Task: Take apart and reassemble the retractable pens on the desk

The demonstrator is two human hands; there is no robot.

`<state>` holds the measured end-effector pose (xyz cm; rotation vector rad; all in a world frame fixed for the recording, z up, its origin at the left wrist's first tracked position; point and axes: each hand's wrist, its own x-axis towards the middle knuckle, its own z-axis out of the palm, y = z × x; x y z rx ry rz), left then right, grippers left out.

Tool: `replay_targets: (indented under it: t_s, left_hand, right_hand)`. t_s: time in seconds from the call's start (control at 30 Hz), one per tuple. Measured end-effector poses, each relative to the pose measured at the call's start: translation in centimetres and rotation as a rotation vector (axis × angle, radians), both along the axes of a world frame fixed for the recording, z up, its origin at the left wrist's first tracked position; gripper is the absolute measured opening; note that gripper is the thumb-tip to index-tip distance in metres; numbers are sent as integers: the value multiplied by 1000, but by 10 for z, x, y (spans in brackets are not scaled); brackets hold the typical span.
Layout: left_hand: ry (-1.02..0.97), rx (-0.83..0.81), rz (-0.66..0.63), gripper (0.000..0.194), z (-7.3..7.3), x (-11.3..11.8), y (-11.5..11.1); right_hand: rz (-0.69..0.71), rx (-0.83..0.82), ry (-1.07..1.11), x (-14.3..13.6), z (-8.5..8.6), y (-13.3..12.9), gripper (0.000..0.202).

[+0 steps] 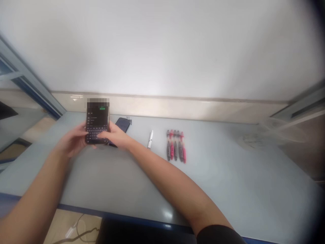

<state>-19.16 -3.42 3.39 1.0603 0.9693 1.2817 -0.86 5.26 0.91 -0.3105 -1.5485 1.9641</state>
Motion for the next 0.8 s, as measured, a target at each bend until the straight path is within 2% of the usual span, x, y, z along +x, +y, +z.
replay_targets:
  t_s: [0.1,0.17,0.23,0.33,0.37,0.5,0.6,0.8]
  left_hand:
    - [-9,6,-16,40,0,1,0]
    - [-8,9,-22,41,0,2,0]
    - [-6,11,-30,41,0,3,1]
    - [-7,4,-40,39,0,3,1]
    - [-11,3,-42,39,0,3,2]
    - [-1,6,-17,38,0,-2,1]
    - [27,-16,46,37,0,-4,0]
    - [47,-57,142,29,-1,-2,1]
  right_hand:
    - [121,46,79,1,-2,3,32]
    - [122,40,83,-1,-4,2,30]
    - [58,26,52,-4,-4,-1,32]
    - [-122,20,-16,-7,-2,-6,39]
    - [-120,24,-17,-7,-1,-7,37]
    - [114,50,87,-5,4,-6,27]
    - [157,72,86,-1,6,-3,27]
    - [207,73,23,9,12,-2,40]
